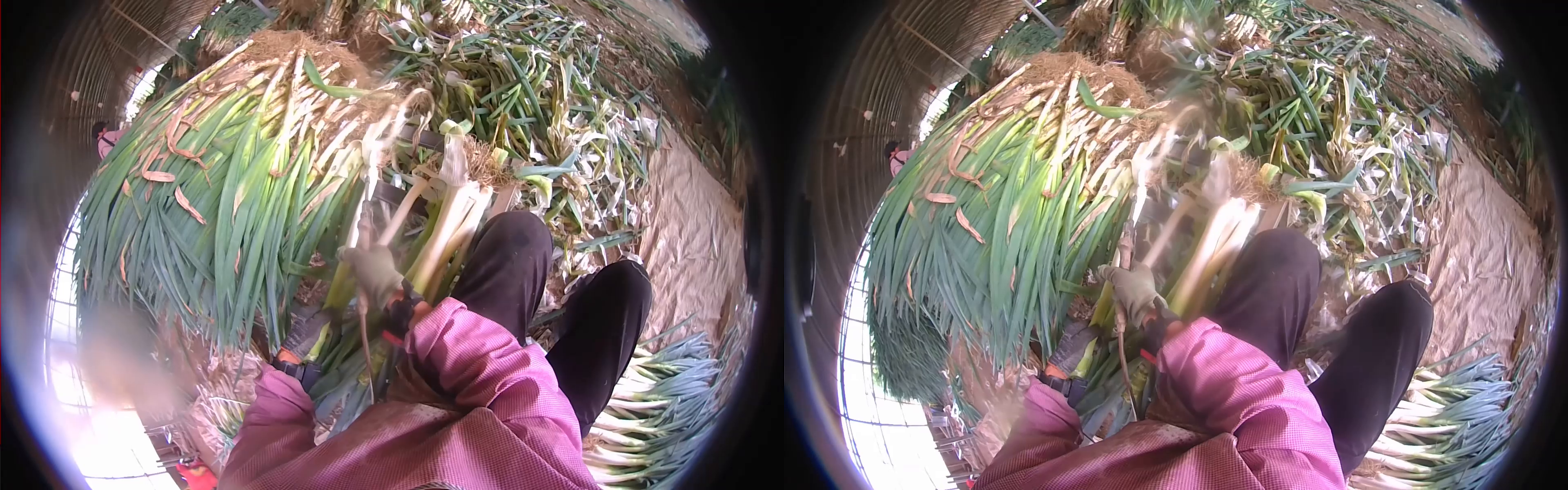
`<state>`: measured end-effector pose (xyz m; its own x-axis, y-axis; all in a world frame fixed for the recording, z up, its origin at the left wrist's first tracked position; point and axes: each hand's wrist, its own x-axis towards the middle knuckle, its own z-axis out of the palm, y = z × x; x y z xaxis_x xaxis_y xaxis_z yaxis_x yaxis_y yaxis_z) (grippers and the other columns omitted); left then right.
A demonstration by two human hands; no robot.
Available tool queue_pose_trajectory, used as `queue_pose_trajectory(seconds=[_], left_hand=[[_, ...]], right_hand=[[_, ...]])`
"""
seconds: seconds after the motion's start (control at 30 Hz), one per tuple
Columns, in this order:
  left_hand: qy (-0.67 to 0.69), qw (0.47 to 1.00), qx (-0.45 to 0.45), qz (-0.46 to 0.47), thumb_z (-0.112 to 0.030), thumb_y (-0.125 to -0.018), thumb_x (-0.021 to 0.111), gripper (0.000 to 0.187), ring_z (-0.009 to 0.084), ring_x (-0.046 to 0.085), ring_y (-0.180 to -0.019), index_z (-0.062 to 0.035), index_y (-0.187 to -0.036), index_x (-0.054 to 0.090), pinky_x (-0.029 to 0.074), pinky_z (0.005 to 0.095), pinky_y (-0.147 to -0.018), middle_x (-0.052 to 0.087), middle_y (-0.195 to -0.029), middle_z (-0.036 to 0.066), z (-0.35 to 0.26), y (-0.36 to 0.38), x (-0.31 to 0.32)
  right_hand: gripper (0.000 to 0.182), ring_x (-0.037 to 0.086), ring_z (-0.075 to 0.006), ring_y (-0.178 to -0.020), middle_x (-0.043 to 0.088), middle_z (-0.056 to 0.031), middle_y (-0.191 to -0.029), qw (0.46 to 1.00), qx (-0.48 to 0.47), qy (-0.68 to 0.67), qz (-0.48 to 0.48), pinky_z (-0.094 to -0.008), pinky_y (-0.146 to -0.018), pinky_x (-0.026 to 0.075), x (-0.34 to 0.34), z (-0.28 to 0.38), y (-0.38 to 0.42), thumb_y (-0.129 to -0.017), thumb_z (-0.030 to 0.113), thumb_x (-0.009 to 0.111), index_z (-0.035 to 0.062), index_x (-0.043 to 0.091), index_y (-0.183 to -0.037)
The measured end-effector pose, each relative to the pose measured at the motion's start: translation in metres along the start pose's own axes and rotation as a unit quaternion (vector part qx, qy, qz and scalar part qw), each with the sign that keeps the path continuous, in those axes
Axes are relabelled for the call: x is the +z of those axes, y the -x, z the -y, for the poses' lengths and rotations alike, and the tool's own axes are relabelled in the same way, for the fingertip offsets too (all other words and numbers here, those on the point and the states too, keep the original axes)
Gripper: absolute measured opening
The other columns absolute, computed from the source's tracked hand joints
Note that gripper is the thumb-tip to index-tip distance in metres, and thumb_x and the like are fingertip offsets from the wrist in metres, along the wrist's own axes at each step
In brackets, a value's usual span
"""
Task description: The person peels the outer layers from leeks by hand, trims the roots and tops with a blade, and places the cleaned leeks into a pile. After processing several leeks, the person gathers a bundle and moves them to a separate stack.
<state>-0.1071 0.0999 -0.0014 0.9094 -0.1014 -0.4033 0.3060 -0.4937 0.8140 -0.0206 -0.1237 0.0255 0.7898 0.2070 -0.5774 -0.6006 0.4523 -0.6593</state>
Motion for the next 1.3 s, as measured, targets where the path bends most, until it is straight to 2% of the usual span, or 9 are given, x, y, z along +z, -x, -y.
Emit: queue_pose_trajectory(seconds=[0.33, 0.47, 0.53, 0.7, 0.83, 0.97, 1.07, 1.17, 1.3], left_hand=[[0.128, 0.987, -0.094, -0.018, -0.026, -0.093, 0.059, 0.025, 0.0118, 0.059, -0.064, -0.0032, -0.101, 0.064, 0.045, 0.0238, -0.057, 0.060, -0.078, 0.004, -0.044, 0.010, 0.005], [-0.176, 0.965, 0.193, -0.032, -0.011, -0.090, 0.057, 0.032, 0.0184, 0.063, -0.080, -0.0058, -0.121, 0.060, 0.051, 0.0345, -0.070, 0.066, -0.091, 0.006, -0.006, -0.019, 0.002], [-0.440, 0.809, 0.382, -0.080, -0.012, -0.088, 0.059, 0.025, 0.0214, 0.063, -0.088, -0.0060, -0.113, 0.063, 0.052, 0.0375, -0.076, 0.066, -0.095, 0.008, -0.030, -0.029, 0.019], [-0.525, 0.789, 0.305, 0.094, -0.022, -0.085, 0.063, 0.032, 0.0264, 0.061, -0.087, -0.0040, -0.112, 0.060, 0.051, 0.0394, -0.077, 0.063, -0.096, 0.013, -0.088, -0.036, 0.070], [-0.468, 0.797, 0.344, 0.165, -0.030, -0.083, 0.066, 0.043, 0.0281, 0.060, -0.088, -0.0026, -0.115, 0.056, 0.051, 0.0401, -0.078, 0.061, -0.099, 0.015, -0.115, -0.045, 0.039], [-0.647, 0.731, 0.137, -0.168, -0.044, -0.073, 0.075, 0.079, 0.0350, 0.054, -0.110, 0.0017, -0.129, 0.044, 0.046, 0.0452, -0.093, 0.052, -0.123, 0.024, -0.069, -0.147, -0.007], [-0.559, 0.807, -0.038, -0.189, -0.044, -0.067, 0.080, 0.096, 0.0412, 0.038, -0.132, 0.0033, -0.137, 0.033, 0.036, 0.0465, -0.106, 0.031, -0.145, 0.032, -0.066, -0.203, -0.004], [-0.521, 0.822, -0.094, -0.208, -0.040, -0.064, 0.082, 0.092, 0.0402, 0.045, -0.129, 0.0047, -0.134, 0.042, 0.042, 0.0432, -0.102, 0.041, -0.139, 0.034, -0.083, -0.229, -0.005], [-0.524, 0.824, -0.030, -0.212, -0.029, -0.072, 0.076, 0.041, 0.0377, 0.068, -0.090, 0.0021, -0.098, 0.068, 0.055, 0.0411, -0.079, 0.068, -0.095, 0.025, -0.060, -0.265, -0.029]], right_hand=[[0.037, 0.045, -0.0190, -0.032, 0.059, -0.0132, -0.074, 0.999, 0.017, -0.017, -0.033, -0.0326, -0.026, 0.036, 0.001, -0.046, -0.017, -0.081, 0.018, 0.071, -0.0086, 0.052, -0.098], [0.040, 0.049, -0.0184, -0.039, 0.061, -0.0141, -0.083, 0.999, -0.022, 0.003, -0.040, -0.0333, -0.032, 0.040, -0.011, -0.019, 0.020, -0.081, 0.015, 0.070, -0.0078, 0.050, -0.108], [0.040, 0.054, -0.0198, -0.047, 0.061, -0.0142, -0.086, 0.993, -0.086, -0.059, -0.046, -0.0330, -0.041, 0.046, -0.014, 0.008, 0.064, -0.082, 0.013, 0.069, -0.0061, 0.051, -0.111], [0.032, 0.060, -0.0165, -0.077, 0.063, -0.0072, -0.085, 0.963, -0.267, 0.015, -0.007, -0.0283, -0.073, 0.051, -0.016, -0.024, 0.042, -0.078, 0.012, 0.073, -0.0018, 0.057, -0.103], [0.029, 0.059, -0.0147, -0.067, 0.065, -0.0076, -0.085, 0.988, -0.125, -0.087, -0.015, -0.0284, -0.060, 0.051, -0.012, -0.020, 0.027, -0.080, 0.018, 0.072, -0.0008, 0.061, -0.100], [0.036, 0.060, -0.0159, -0.066, 0.065, -0.0083, -0.083, 0.998, 0.000, -0.055, 0.007, -0.0300, -0.058, 0.050, -0.010, 0.007, 0.033, -0.080, 0.021, 0.072, -0.0022, 0.062, -0.106], [0.038, 0.061, -0.0186, -0.070, 0.065, -0.0093, -0.084, 0.995, -0.094, 0.010, -0.040, -0.0312, -0.064, 0.050, -0.004, -0.017, 0.018, -0.080, 0.022, 0.073, -0.0032, 0.062, -0.106], [0.043, 0.063, -0.0220, -0.065, 0.066, -0.0129, -0.084, 0.999, -0.036, -0.010, -0.035, -0.0307, -0.057, 0.051, -0.002, -0.011, 0.016, -0.076, 0.022, 0.072, -0.0066, 0.062, -0.107], [0.046, 0.053, -0.0238, -0.039, 0.065, -0.0167, -0.085, 0.998, 0.003, -0.058, 0.000, -0.0339, -0.033, 0.041, -0.001, -0.016, 0.007, -0.075, 0.024, 0.073, -0.0100, 0.059, -0.103]])
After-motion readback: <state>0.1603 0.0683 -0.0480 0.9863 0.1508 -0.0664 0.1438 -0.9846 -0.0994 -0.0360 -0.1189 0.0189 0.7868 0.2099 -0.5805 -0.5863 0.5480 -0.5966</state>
